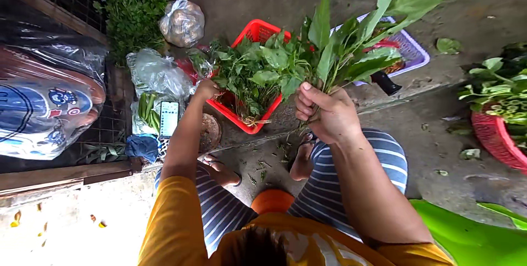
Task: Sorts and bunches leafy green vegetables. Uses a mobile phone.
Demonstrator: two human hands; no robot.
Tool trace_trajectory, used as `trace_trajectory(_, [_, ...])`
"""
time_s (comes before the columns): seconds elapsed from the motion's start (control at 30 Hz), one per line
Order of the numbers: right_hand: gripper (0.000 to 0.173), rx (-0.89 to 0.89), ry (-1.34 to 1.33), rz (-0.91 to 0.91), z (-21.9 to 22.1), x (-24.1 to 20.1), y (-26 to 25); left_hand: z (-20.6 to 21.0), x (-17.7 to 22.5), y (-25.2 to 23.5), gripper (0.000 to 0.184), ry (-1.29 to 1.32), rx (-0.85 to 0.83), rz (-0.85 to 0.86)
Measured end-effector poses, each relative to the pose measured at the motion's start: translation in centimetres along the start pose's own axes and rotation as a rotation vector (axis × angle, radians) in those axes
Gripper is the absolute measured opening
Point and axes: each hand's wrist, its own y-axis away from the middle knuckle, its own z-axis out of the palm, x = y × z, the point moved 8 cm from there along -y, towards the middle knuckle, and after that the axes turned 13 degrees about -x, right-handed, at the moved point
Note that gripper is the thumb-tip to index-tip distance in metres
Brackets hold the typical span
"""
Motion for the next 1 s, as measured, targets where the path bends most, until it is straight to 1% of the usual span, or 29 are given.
trace_trajectory(0.1, [0.021, -0.004, 0.012, 0.015, 0.3, 0.3, -0.3, -1.2, -0.5, 2.5, 0.038, 0.198, 0.006, -0.011])
trace_trajectory(0.23, [0.021, 0.0, 0.024, 0.028, 0.5, 0.6, -0.4, -1.0, -2.0, 1.7, 0.032, 0.546, 0.118, 0.014])
trace_trajectory(0.27, [0.021, 0.002, 0.029, 0.03, 0.5, 0.7, -0.4, -0.8, -2.3, 1.4, 0.033, 0.581, 0.141, 0.009])
trace_trajectory(0.3, [0.022, 0.002, 0.038, 0.032, 0.5, 0.7, -0.4, -0.8, -2.4, 1.2, 0.034, 0.535, 0.167, -0.014])
trace_trajectory(0.37, [0.021, 0.007, 0.058, 0.03, 0.2, 0.7, -0.4, -1.6, -2.0, 1.8, 0.039, 0.202, 0.238, -0.121])
trace_trajectory(0.4, [0.02, 0.011, 0.065, 0.026, 0.1, 0.6, -0.4, -1.8, -1.5, 2.5, 0.04, 0.054, 0.255, -0.171])
trace_trajectory(0.43, [0.019, 0.013, 0.072, 0.02, 0.0, 0.4, -0.4, -1.4, -1.0, 3.1, 0.036, -0.029, 0.245, -0.199])
trace_trajectory(0.47, [0.019, 0.013, 0.077, 0.016, 0.0, 0.3, -0.4, -0.5, -0.7, 3.2, 0.033, -0.053, 0.188, -0.19])
trace_trajectory(0.5, [0.02, 0.011, 0.076, 0.013, 0.0, 0.3, -0.4, 0.9, -0.6, 2.7, 0.032, -0.059, 0.096, -0.153])
trace_trajectory(0.57, [0.022, 0.002, 0.075, 0.017, 0.3, 0.4, -0.4, 3.8, 0.0, 1.5, 0.034, -0.134, -0.051, -0.093])
trace_trajectory(0.63, [0.02, -0.011, 0.074, 0.018, 0.7, 0.5, -0.4, 4.7, 0.5, 0.6, 0.033, -0.181, -0.041, -0.045])
trace_trajectory(0.67, [0.02, -0.016, 0.074, 0.017, 0.8, 0.5, -0.4, 4.5, 0.8, 0.8, 0.029, -0.133, -0.016, -0.022])
trace_trajectory(0.7, [0.019, -0.02, 0.076, 0.013, 0.9, 0.4, -0.4, 4.0, 1.4, 1.6, 0.028, -0.027, -0.008, 0.005])
trace_trajectory(0.77, [0.019, -0.021, 0.075, 0.004, 0.7, 0.2, -0.4, 2.2, 2.7, 4.5, 0.029, 0.289, -0.054, 0.056])
trace_trajectory(0.83, [0.019, -0.014, 0.077, 0.001, 0.4, 0.1, -0.4, -1.2, 3.2, 6.7, 0.025, 0.488, -0.046, 0.137])
trace_trajectory(0.9, [0.018, 0.001, 0.075, 0.006, 0.2, 0.1, -0.3, -5.2, 4.0, 9.9, 0.02, 0.567, -0.004, 0.253])
trace_trajectory(0.97, [0.018, 0.024, 0.078, 0.009, 0.2, 0.0, -0.3, -8.4, 4.9, 13.8, 0.019, 0.602, 0.102, 0.388])
trace_trajectory(1.0, [0.019, 0.039, 0.074, 0.005, 0.2, 0.0, -0.4, -9.3, 5.4, 15.6, 0.018, 0.616, 0.164, 0.46])
